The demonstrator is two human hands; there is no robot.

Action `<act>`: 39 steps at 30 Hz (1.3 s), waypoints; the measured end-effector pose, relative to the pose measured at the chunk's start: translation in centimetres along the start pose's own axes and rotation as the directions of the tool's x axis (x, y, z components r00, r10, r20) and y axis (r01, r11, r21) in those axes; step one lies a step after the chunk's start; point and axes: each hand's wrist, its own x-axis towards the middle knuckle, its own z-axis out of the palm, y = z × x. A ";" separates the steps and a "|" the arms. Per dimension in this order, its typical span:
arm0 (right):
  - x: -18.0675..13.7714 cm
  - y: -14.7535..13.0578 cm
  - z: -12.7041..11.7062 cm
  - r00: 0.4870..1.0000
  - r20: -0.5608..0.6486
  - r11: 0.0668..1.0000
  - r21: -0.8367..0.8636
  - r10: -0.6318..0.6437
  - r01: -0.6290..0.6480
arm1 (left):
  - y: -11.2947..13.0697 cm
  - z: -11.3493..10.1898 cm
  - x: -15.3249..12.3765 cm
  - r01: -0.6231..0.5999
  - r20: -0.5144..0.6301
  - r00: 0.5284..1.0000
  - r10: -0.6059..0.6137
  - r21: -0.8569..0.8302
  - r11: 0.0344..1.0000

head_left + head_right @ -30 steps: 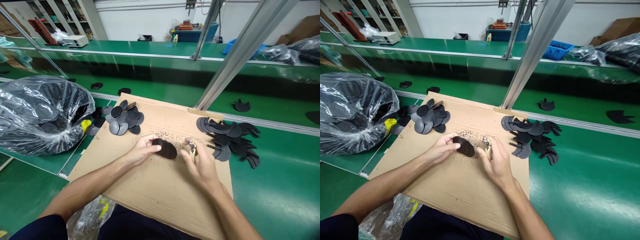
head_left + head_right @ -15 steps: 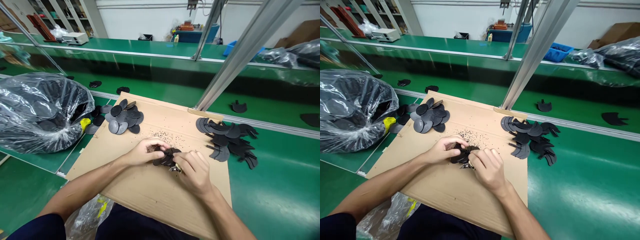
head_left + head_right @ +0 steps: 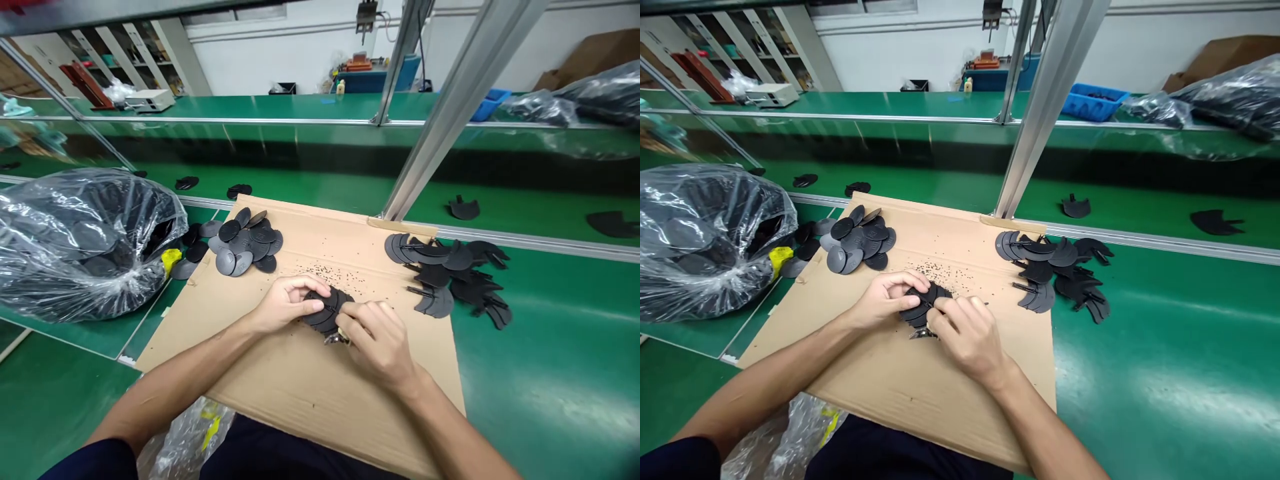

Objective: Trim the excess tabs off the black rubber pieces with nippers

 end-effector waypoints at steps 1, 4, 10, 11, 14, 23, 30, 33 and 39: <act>0.1 0.0 0.0 1.000 0.006 1.000 0.000 0.001 -0.001 | 0.0 0.0 0.0 -0.002 -0.019 1.000 0.002 -0.018 1.000; 0.3 0.0 0.1 1.000 0.017 1.000 0.006 0.012 -0.012 | 0.2 0.0 -0.3 0.001 -0.037 0.999 0.000 0.023 1.000; 0.0 0.9 0.5 1.000 -0.014 1.000 0.006 0.013 -0.012 | 2.1 -2.6 3.6 -0.196 0.016 0.978 0.210 0.443 0.875; -0.1 1.0 0.5 1.000 -0.016 1.000 0.010 0.013 -0.012 | 2.4 -3.5 5.3 -0.220 0.015 0.969 0.249 0.520 0.826; -0.5 1.2 0.6 1.000 -0.008 0.999 0.020 0.028 -0.028 | 3.1 -6.2 11.5 -0.152 -0.042 0.961 0.272 0.742 0.652; -1.1 0.7 0.3 0.993 0.053 0.995 0.006 0.103 -0.104 | 2.3 -10.5 20.3 0.146 -0.214 0.969 0.121 0.895 0.421; -1.2 0.1 0.5 0.987 0.115 0.993 0.022 0.114 -0.117 | 1.7 -10.7 21.5 0.213 -0.201 0.977 -0.068 0.932 0.292; -1.3 -0.3 0.3 0.980 0.172 0.995 0.011 0.099 -0.103 | 2.0 -8.8 23.6 0.209 -0.188 0.977 -0.098 0.927 0.310; -1.5 -0.2 0.2 0.981 0.162 0.994 -0.009 0.110 -0.110 | 0.6 -0.2 30.0 0.034 0.075 0.982 -0.175 0.836 0.548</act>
